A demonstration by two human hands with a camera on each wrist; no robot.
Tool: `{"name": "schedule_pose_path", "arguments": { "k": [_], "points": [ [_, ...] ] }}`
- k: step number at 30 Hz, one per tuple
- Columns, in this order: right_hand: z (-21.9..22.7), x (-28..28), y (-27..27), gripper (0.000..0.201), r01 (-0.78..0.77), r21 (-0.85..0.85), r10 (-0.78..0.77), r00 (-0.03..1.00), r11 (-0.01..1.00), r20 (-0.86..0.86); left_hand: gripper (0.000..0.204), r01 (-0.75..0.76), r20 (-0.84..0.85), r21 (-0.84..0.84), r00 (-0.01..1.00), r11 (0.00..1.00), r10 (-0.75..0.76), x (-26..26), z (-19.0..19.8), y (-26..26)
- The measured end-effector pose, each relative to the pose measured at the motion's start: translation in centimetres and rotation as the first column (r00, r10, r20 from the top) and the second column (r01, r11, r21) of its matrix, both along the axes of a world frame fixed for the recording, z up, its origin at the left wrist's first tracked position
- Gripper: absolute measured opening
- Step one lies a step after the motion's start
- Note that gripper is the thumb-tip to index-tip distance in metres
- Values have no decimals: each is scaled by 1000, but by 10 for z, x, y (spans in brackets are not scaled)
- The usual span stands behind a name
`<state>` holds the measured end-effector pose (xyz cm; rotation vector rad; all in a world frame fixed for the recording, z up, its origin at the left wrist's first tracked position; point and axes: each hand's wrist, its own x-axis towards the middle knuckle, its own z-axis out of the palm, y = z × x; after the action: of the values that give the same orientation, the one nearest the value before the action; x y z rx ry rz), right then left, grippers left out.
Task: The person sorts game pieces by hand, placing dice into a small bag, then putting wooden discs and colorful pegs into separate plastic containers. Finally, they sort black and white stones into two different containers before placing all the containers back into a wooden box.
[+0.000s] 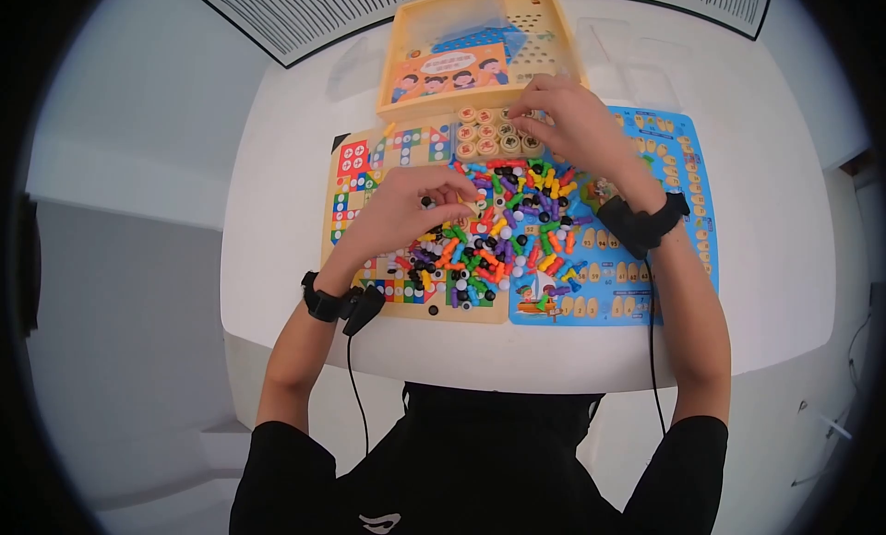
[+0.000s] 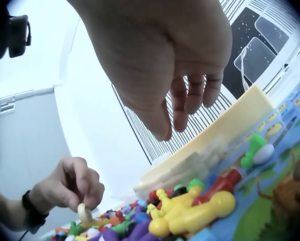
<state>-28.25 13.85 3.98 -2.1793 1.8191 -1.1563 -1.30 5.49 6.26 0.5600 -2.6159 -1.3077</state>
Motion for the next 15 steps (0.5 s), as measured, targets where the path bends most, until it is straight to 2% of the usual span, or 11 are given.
{"name": "schedule_pose_path", "arguments": {
  "k": [1, 3, 4, 5, 6, 7, 8, 10, 11, 13, 15],
  "points": [
    [11, 1, 3, 16, 4, 0, -4, 1000, 1000, 1, 17, -38, -37, 55, 999, 998, 40, 0, 1, -1],
    [29, 8, 9, 21, -66, 350, -7, 979, 935, 204, 16, -48, -67, 8, 997, 999, 49, 1, 3, -2],
    [31, 13, 11, 21, -62, 349, -12, 978, 935, 206, 14, -63, -97, -38, 994, 997, 59, 1, 3, -2],
    [32, 18, 13, 23, -192, 403, 74, 954, 895, 289, 14, -57, -94, -38, 994, 998, 53, 0, 2, -1],
    [33, 22, 15, 25, -321, 443, 151, 914, 837, 376, 14, -66, -185, 28, 980, 997, 70, 0, 1, 0],
    [33, 25, 16, 30, -412, 441, 213, 876, 797, 433, 13, -70, -272, 95, 958, 993, 93, 0, 0, 1],
    [32, 28, 17, 30, -413, 440, 212, 875, 798, 436, 13, -69, -268, 96, 959, 993, 92, -1, 0, 2],
    [27, 33, 16, 36, -574, 380, 201, 705, 726, 680, 12, -98, -362, 177, 919, 979, 157, -4, 1, 3],
    [25, 33, 15, 36, -574, 379, 203, 705, 726, 679, 12, -98, -363, 175, 918, 980, 157, -3, 2, 4],
    [22, 32, 12, 35, -639, 353, 132, 583, 683, 801, 13, -56, -401, -19, 915, 998, 44, -3, 5, 5],
    [16, 32, 10, 33, -630, 309, 139, 559, 713, 817, 13, -43, -407, -112, 914, 993, -6, -3, 3, 4]
  ]
}}
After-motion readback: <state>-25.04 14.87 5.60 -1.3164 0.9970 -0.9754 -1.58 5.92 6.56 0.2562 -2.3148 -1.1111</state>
